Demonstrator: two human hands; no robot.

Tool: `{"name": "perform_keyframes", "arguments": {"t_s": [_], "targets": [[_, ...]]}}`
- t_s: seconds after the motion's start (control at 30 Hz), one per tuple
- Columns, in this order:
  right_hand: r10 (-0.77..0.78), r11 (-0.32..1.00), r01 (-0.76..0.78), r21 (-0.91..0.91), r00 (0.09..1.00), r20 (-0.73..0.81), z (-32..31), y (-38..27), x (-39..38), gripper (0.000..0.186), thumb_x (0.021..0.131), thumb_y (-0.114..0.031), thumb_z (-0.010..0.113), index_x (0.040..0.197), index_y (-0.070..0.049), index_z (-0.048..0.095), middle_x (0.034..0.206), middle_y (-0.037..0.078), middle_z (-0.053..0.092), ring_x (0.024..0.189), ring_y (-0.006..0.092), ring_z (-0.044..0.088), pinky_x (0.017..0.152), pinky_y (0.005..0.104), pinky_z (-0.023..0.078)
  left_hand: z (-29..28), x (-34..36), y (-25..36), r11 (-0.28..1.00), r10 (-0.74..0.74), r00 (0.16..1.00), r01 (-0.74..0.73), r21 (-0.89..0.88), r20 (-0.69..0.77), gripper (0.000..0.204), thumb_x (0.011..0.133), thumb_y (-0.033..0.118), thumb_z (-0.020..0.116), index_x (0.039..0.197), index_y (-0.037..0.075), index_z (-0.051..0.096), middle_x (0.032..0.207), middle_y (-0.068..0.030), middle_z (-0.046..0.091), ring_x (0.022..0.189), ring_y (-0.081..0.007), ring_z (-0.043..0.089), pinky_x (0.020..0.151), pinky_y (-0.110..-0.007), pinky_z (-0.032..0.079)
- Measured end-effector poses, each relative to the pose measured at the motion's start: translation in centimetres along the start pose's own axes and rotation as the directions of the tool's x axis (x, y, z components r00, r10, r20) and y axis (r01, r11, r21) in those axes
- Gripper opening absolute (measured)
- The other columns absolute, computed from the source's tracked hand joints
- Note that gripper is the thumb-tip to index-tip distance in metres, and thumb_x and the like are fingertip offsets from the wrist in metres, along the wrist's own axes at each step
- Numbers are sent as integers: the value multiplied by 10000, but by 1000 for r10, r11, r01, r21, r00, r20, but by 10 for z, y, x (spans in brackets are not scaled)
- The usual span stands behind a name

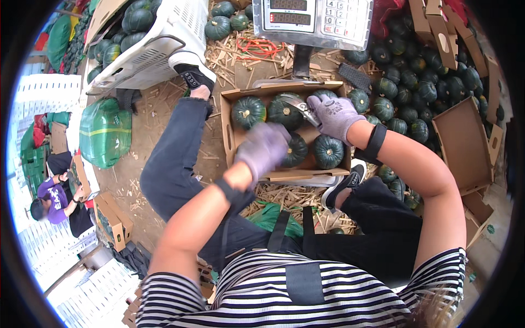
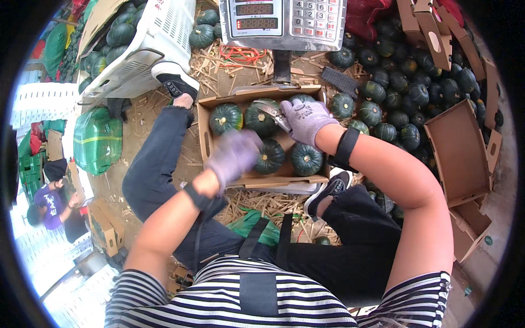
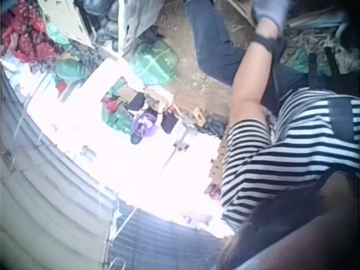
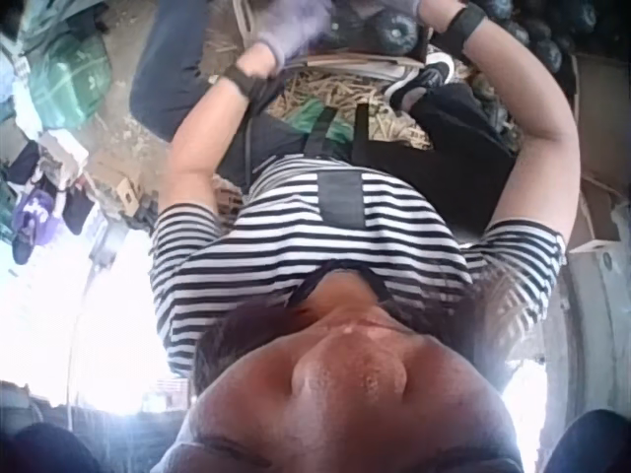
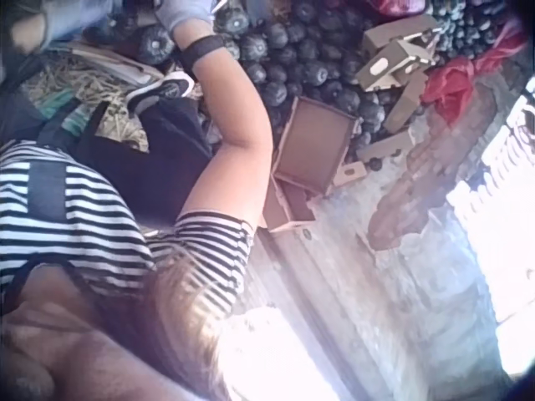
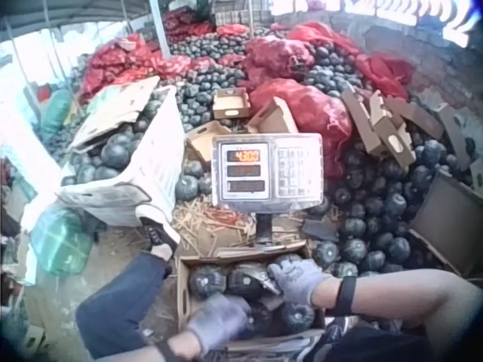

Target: The person sits on the floor and packs small green pumpkins into a cardboard box. They place the pumpkins one by one, then fold and close the box flaps. The person also assembles a new cardboard box and continues packing more pumpkins.

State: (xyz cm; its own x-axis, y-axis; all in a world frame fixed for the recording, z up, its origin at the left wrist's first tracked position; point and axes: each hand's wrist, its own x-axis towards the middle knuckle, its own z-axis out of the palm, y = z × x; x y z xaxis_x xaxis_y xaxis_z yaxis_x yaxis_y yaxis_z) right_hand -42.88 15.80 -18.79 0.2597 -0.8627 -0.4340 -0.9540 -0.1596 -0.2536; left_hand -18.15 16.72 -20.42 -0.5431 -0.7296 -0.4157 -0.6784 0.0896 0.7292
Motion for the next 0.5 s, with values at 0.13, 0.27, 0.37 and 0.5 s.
{"name": "perform_keyframes", "arguments": {"t_s": [0.13, 0.27, 0.37, 0.5], "targets": [[-209, 963, 164, -213, 955, -210, 12, -20, 25, 457, 833, -145, 674, 1275, -140, 560, 1140, 102, 611, 1113, 313, 612, 1004, 463, 452, -12, -63, 18, 924, 126, 705, -340, 177, 698, 533, 903, 435, 651, 1287, 67, 613, 1211, -214, 676, 1050, -349, 683, 909, -440, 535], [-290, 901, 146, -408, 903, -317, 42, -49, 67, 295, 898, -181, 591, 1191, -142, 577, 1052, 80, 618, 1027, 279, 619, 936, 440, 464, -35, -9, -32, 961, 119, 984, -80, 265, -134, 502, 873, 353, 688, 1316, 133, 600, 1151, -160, 642, 1075, -382, 615, 951, -487, 493], [-300, 879, 156, -451, 915, -268, 45, -67, 80, 237, 899, -229, 618, 1128, -166, 609, 1001, 80, 610, 1009, 270, 609, 847, 430, 432, -11, 23, -91, 915, 90, 846, 138, 379, -525, 534, 853, 290, 715, 1345, 136, 572, 1221, -111, 593, 1145, -332, 566, 989, -468, 469], [-326, 787, 120, -605, 913, -244, 36, -73, 74, 313, 876, -201, 631, 1177, -156, 558, 1005, 71, 583, 980, 261, 594, 886, 426, 440, -4, 30, -104, 911, 169, 832, 72, 405, -529, 610, 824, 249, 788, 1381, 140, 563, 1249, -120, 583, 1184, -330, 557, 1020, -433, 457]]}}
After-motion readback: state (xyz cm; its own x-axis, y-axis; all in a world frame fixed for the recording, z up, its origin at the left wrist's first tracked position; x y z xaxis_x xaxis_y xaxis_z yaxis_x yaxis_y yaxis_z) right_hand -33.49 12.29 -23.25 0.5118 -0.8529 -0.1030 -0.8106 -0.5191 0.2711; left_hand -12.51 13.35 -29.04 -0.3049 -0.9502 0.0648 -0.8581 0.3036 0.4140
